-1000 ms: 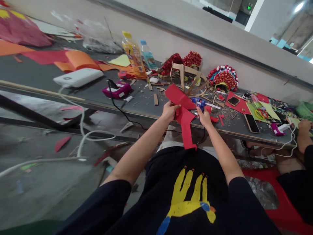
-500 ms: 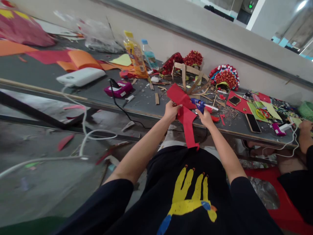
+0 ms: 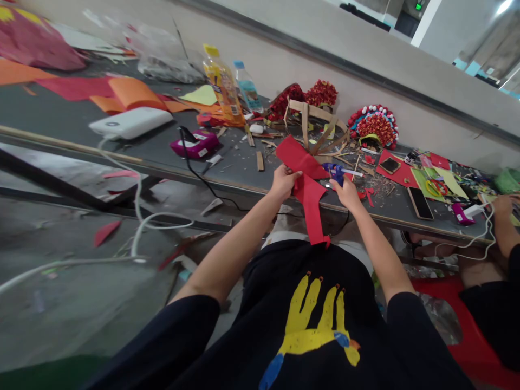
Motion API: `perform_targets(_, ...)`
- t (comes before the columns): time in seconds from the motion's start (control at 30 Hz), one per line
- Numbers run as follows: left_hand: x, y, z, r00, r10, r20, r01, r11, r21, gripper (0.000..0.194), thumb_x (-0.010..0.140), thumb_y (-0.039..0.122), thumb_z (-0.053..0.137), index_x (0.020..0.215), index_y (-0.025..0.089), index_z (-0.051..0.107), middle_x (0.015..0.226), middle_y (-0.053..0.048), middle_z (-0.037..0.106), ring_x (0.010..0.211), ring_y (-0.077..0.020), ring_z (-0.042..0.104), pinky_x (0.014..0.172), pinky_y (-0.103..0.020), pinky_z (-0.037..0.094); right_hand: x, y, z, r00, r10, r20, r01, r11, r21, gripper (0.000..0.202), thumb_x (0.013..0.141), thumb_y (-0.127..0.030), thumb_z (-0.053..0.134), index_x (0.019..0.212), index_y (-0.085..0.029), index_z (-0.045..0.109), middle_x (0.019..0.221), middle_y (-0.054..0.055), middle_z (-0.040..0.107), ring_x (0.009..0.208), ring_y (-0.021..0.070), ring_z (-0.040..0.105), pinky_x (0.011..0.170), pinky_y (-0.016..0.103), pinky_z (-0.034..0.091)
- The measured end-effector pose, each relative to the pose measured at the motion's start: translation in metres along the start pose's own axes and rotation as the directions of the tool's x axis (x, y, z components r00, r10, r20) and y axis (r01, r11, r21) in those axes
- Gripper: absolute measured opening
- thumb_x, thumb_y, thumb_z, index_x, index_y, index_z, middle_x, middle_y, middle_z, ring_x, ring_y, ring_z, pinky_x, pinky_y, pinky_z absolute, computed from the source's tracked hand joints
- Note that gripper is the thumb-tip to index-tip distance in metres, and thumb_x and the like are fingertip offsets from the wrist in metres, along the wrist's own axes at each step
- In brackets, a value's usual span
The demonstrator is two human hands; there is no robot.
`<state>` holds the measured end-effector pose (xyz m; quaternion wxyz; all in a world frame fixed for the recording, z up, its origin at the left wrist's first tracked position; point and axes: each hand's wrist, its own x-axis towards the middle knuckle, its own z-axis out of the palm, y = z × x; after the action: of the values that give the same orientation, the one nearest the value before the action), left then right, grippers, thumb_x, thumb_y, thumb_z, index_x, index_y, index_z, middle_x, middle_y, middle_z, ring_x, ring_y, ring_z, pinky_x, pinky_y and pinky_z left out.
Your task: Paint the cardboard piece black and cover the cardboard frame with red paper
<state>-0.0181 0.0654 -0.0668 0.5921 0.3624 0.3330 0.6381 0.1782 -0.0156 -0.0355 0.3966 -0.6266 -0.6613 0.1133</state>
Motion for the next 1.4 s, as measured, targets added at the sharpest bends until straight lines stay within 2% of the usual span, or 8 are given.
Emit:
perform_targets(0.2,-0.001,0.0,-0.001,1.0,0.005,0.024,-0.004,1.0,-0.017,0.04,0.05,0.01,0.073,0.087,0.017,0.061,0.075,-0.001,0.072,0.068,-0.0176,0.068,0.069,-0.03,0.056,0.001,-0.001,-0.016,0.999,0.006,-0.039,-0.008,0.999,-0.044,0.044,0.091,-0.058,0.048,0.096,-0.018,0.064,0.095,0.012,0.073,0.097,0.0277,0.069,0.089,0.038,0.05)
perform_targets(0.33,-0.002,-0.001,-0.001,0.999,0.005,0.037,-0.004,1.0,-0.026,0.04,0.05,0.01,0.075,0.087,0.018,0.062,0.074,-0.001,0.072,0.07,-0.0183,0.068,0.07,-0.03,0.056,-0.003,-0.004,-0.019,0.999,-0.012,-0.034,0.01,0.999,-0.053,0.044,0.093,-0.057,0.044,0.092,-0.018,0.065,0.088,0.01,0.073,0.092,0.0263,0.07,0.088,0.038,0.051)
perform_targets(0.47,-0.001,-0.001,-0.003,0.999,0.0,0.034,0.001,1.0,-0.03,0.038,0.05,0.011,0.075,0.084,0.018,0.061,0.071,0.0,0.071,0.067,-0.0176,0.068,0.067,-0.03,0.056,-0.006,-0.005,-0.015,0.998,-0.056,-0.038,0.054,0.996,-0.065,0.044,0.093,-0.056,0.045,0.1,-0.018,0.066,0.098,0.012,0.074,0.101,0.0273,0.068,0.093,0.038,0.05)
perform_targets(0.57,0.0,-0.002,-0.003,1.0,0.001,0.031,0.0,0.999,-0.037,0.036,0.052,0.01,0.075,0.084,0.018,0.061,0.073,-0.001,0.071,0.072,-0.019,0.069,0.07,-0.031,0.056,-0.01,-0.005,-0.016,0.996,-0.09,0.021,0.092,0.993,-0.08,0.044,0.093,-0.055,0.046,0.105,-0.018,0.066,0.105,0.013,0.073,0.106,0.028,0.067,0.095,0.039,0.05)
perform_targets(0.77,0.0,-0.002,-0.004,0.999,-0.01,0.047,0.012,0.999,-0.049,0.035,0.055,0.009,0.072,0.088,0.017,0.062,0.079,-0.005,0.074,0.084,-0.0242,0.071,0.079,-0.037,0.057,-0.016,-0.005,-0.031,0.997,-0.017,0.071,0.025,0.994,-0.106,0.042,0.093,-0.052,0.047,0.105,-0.016,0.066,0.106,0.014,0.073,0.105,0.0289,0.068,0.093,0.039,0.05)
perform_targets(0.97,-0.001,-0.001,-0.004,0.999,-0.002,0.043,0.005,0.998,-0.061,0.035,0.054,0.011,0.075,0.086,0.017,0.062,0.077,-0.004,0.073,0.077,-0.0218,0.07,0.079,-0.037,0.057,-0.021,-0.008,-0.033,0.99,-0.102,0.102,0.109,0.992,-0.067,0.044,0.092,-0.056,0.047,0.113,-0.02,0.064,0.114,0.01,0.072,0.113,0.0276,0.064,0.099,0.039,0.048)
perform_targets(1.23,-0.001,0.001,-0.001,1.0,0.002,0.008,-0.002,0.998,-0.066,0.035,0.052,0.011,0.079,0.081,0.017,0.061,0.073,-0.002,0.07,0.08,-0.0225,0.07,0.08,-0.036,0.057,-0.018,-0.006,-0.034,0.996,-0.082,-0.018,0.077,0.981,-0.176,0.046,0.094,-0.055,0.044,0.106,-0.017,0.066,0.103,0.015,0.072,0.108,0.0311,0.066,0.095,0.043,0.051)
perform_targets(1.4,-0.002,0.002,-0.001,1.0,0.016,0.008,-0.016,0.997,-0.082,0.037,0.054,0.013,0.079,0.086,0.016,0.062,0.076,-0.004,0.07,0.08,-0.0227,0.07,0.083,-0.039,0.056,-0.029,-0.007,-0.031,0.987,-0.134,0.085,0.145,0.98,-0.138,0.045,0.094,-0.055,0.045,0.11,-0.018,0.065,0.105,0.012,0.073,0.108,0.028,0.066,0.095,0.04,0.051)
